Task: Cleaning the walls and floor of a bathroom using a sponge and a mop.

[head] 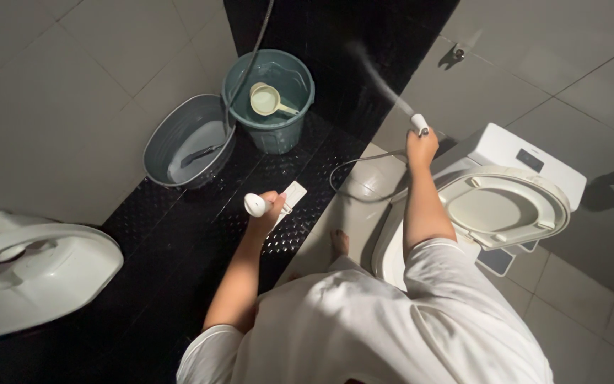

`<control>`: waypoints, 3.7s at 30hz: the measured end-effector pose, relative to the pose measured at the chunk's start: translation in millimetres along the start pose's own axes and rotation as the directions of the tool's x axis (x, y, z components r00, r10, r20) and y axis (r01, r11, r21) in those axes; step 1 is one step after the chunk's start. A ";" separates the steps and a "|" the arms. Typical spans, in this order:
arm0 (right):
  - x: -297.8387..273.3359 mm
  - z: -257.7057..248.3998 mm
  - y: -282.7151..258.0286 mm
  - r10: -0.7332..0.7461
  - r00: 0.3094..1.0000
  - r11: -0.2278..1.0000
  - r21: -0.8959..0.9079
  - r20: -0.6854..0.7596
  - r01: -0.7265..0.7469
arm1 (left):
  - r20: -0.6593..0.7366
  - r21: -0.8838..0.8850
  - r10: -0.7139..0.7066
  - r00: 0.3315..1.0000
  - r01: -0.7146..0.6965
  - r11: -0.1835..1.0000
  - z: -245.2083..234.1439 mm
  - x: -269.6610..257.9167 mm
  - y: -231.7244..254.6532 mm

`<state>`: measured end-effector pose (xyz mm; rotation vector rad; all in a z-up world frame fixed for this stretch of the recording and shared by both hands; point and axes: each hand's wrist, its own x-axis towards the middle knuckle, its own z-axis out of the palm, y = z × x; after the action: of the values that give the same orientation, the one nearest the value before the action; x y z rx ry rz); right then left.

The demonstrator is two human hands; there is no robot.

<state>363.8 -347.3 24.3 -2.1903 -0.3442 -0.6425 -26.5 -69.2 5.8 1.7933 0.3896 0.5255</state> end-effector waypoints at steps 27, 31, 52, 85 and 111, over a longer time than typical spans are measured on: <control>16.5 -45.9 -50.8 0.154 0.984 0.960 0.248 -0.091 -0.128 | -0.157 -0.107 -0.070 0.985 0.054 0.993 -20.6 27.9 14.3; -5.4 -44.4 -25.6 0.216 0.976 0.976 0.045 -0.026 -0.215 | -0.131 -0.220 -0.044 0.990 0.014 0.975 -19.4 26.3 -5.7; 137.0 37.0 -178.8 0.173 0.985 0.730 0.672 -0.007 -0.123 | -0.140 -0.245 -0.090 0.986 0.053 0.968 -14.6 17.8 -19.2; 231.2 137.1 -286.8 -0.210 0.975 0.673 0.713 -0.071 0.197 | -0.395 -0.211 -0.247 0.885 0.174 0.962 -8.4 15.1 -48.3; -233.0 113.0 -109.1 -0.250 0.692 0.962 0.254 0.677 0.098 | -0.543 0.166 -0.139 0.828 0.268 0.949 -177.6 -170.9 -15.1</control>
<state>158.7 -198.0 -96.6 -2.1374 -0.9868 0.1851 -266.0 -8.9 6.3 1.7832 1.0559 0.8468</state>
